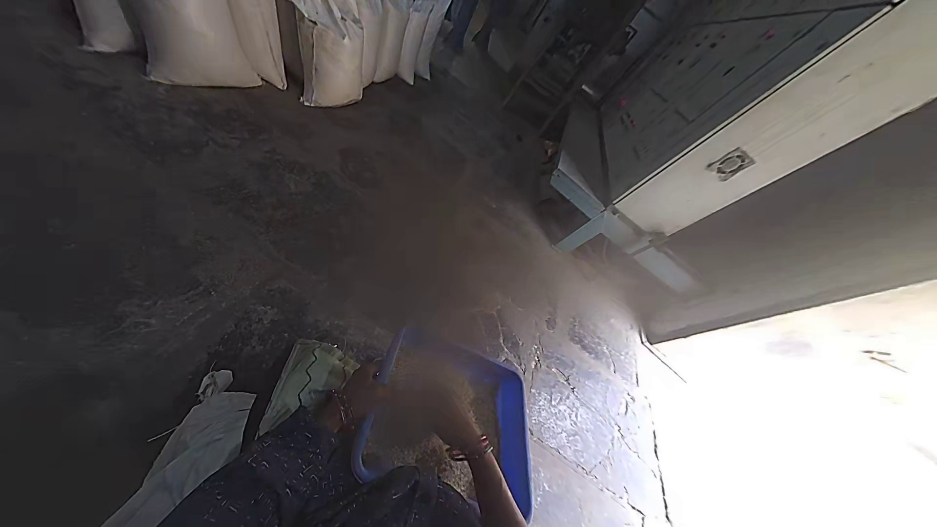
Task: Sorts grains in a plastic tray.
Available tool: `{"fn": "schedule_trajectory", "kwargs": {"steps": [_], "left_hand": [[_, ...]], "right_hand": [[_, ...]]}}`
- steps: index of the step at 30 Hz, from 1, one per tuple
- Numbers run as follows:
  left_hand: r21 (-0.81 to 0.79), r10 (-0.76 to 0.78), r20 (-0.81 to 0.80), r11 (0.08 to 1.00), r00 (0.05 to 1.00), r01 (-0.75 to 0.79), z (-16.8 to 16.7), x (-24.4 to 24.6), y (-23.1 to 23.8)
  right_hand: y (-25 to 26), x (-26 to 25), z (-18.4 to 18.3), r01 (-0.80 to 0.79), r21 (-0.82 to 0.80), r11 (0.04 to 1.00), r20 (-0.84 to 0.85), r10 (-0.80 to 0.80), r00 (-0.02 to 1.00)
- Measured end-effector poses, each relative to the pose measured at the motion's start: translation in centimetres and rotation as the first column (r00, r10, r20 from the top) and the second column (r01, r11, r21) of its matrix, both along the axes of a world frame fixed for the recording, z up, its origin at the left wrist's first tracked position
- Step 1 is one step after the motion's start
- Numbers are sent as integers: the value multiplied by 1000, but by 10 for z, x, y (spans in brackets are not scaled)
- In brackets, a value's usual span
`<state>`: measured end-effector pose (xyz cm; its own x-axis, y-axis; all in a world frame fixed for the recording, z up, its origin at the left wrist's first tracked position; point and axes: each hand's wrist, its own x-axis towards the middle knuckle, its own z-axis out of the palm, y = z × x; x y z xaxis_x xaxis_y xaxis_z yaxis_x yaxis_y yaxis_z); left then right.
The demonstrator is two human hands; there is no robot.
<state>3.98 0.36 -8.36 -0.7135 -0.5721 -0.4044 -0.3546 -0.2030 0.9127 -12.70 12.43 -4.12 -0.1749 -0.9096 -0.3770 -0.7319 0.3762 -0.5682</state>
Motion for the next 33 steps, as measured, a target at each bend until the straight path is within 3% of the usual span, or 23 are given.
{"fn": "schedule_trajectory", "kwargs": {"steps": [4, 5, 9, 11, 14, 20, 26, 33], "left_hand": [[-11, -12, -1, 1000, 1000, 12, 0, 0, 1], [-12, -10, -4, 1000, 1000, 10, -1, -1, 1], [0, 10, -6, 1000, 1000, -10, -3, -3, 0], [-2, 9, 5, 1000, 1000, -9, -3, -3, 0], [-2, -7, 25, 1000, 1000, 7, -2, -2, 0], [0, 1, 30, 1000, 1000, -1, -1, -3, 0], [18, 0, 58, 1000, 998, -1, -5, -5, -1], [31, 8, 77, 999, 997, -11, 0, -5, -1]], "right_hand": [[15, -20, 23, 238, -264, 935, -7, -249, 969], [16, -25, 25, 261, -260, 930, 4, -269, 963], [18, -44, 27, 103, 63, 993, -64, -99, 993], [20, -54, 14, 107, 53, 993, -160, -97, 982], [20, -73, -5, 228, 5, 974, -256, -219, 941], [20, -101, -24, 431, 79, 899, -294, -392, 872], [43, -94, -41, 384, 173, 907, -357, -306, 882], [58, -72, -29, 385, 356, 852, -403, -232, 886]]}}
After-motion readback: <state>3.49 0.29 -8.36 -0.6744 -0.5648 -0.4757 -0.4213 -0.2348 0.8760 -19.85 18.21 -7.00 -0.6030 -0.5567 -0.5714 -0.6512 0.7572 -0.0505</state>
